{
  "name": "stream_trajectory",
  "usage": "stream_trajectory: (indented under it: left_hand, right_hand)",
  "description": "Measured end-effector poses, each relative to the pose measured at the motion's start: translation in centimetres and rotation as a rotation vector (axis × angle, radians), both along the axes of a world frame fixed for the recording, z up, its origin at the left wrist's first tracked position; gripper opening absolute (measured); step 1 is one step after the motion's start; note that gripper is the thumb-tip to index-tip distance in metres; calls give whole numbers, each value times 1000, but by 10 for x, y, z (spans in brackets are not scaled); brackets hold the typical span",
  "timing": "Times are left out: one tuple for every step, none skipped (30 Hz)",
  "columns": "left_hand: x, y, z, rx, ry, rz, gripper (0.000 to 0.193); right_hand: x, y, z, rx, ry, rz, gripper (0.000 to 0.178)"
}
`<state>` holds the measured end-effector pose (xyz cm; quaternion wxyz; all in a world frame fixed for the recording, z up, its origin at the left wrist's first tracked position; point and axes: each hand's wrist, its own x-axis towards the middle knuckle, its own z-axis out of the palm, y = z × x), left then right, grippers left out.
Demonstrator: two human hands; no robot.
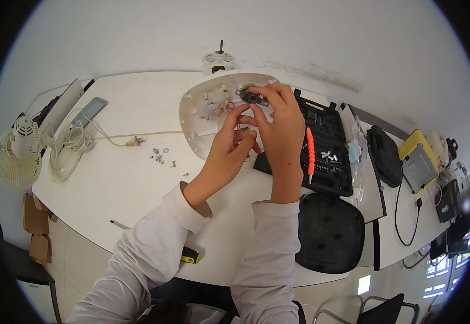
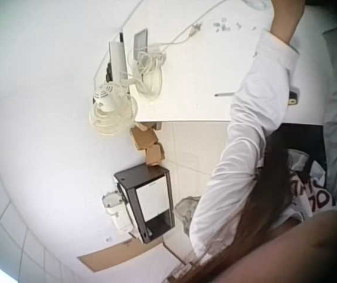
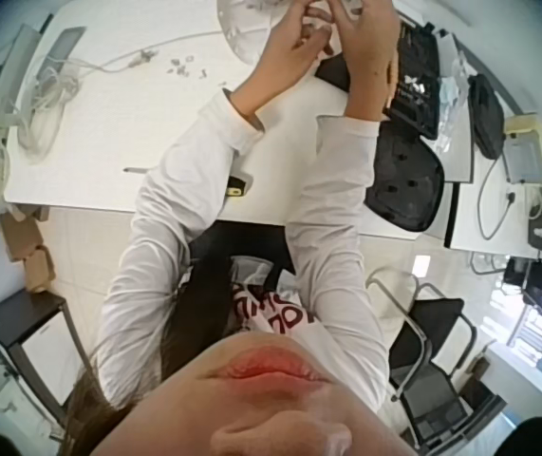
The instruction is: The person assembles a ceiling fan motor housing by hand, using a screwdriver to secure a metal bracket and wires. They place the black base cover onto the housing and align it for final assembly.
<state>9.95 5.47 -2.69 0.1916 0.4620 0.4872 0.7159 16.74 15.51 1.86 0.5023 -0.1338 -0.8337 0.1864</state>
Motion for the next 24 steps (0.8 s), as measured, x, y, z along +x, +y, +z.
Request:
stream_trajectory:
  left_hand:
    - [0,0,0,-3,4,6,51]
    - [0,0,0,-5,8,12,52]
    - [0,0,0,-8,12,16,52]
    - [-1,0,-1,-11,16,20,53]
    - [-1,1,-1,-13,21,23,54]
    - [-1,1,-2,-12,22,25,55]
    - [-2,1,-3,-10,21,26,56]
    - [-2,1,-4,-8,20,28,57]
    - [-3,2,-5,0,22,25,58]
    - [-4,2,-6,5,25,22,59]
    - [-4,2,-6,10,29,19,60]
    - [-3,2,-6,10,31,25,61]
    - [-2,3,-6,11,33,30,61]
    - [-2,3,-5,11,35,35,62]
    - [-1,4,-5,16,33,34,63]
    - [-1,4,-5,21,30,33,63]
    - [-2,4,-5,26,27,32,63]
    - [-2,4,-5,28,29,35,64]
    - [-2,3,-5,31,32,38,64]
    - [-2,3,-5,33,34,41,64]
    - [-1,4,-5,41,33,44,64]
    - [-1,4,-5,48,31,48,65]
    - [-1,4,-5,56,29,52,65]
    - [-1,4,-5,50,30,56,65]
  right_hand:
    - [-1,0,-1,1,-5,-14,26]
    - [-2,0,-2,14,0,-27,26]
    - [-2,1,-3,27,5,-41,26]
    - [-3,2,-4,41,11,-54,25]
    - [-3,3,-6,65,17,-62,25]
    - [-4,5,-8,89,24,-70,24]
    - [-5,6,-8,114,29,-79,24]
    - [-5,5,-8,107,29,-83,24]
    - [-6,4,-8,100,29,-87,24]
    - [-6,3,-8,90,31,-92,23]
    - [-7,2,-9,75,39,-88,23]
    - [-8,1,-9,59,46,-85,23]
    - [-8,1,-10,45,53,-82,23]
    - [-8,2,-11,53,57,-86,24]
    - [-9,3,-12,62,60,-89,24]
    - [-9,3,-12,71,64,-92,24]
    - [-10,2,-12,55,63,-86,25]
    - [-10,1,-11,38,63,-80,25]
    - [-10,-1,-10,22,63,-74,25]
    - [-10,0,-10,28,63,-70,25]
    - [-10,0,-11,35,64,-66,25]
    - [-11,0,-11,41,65,-62,26]
    - [-11,0,-12,41,63,-66,25]
    - [-11,0,-12,41,62,-69,25]
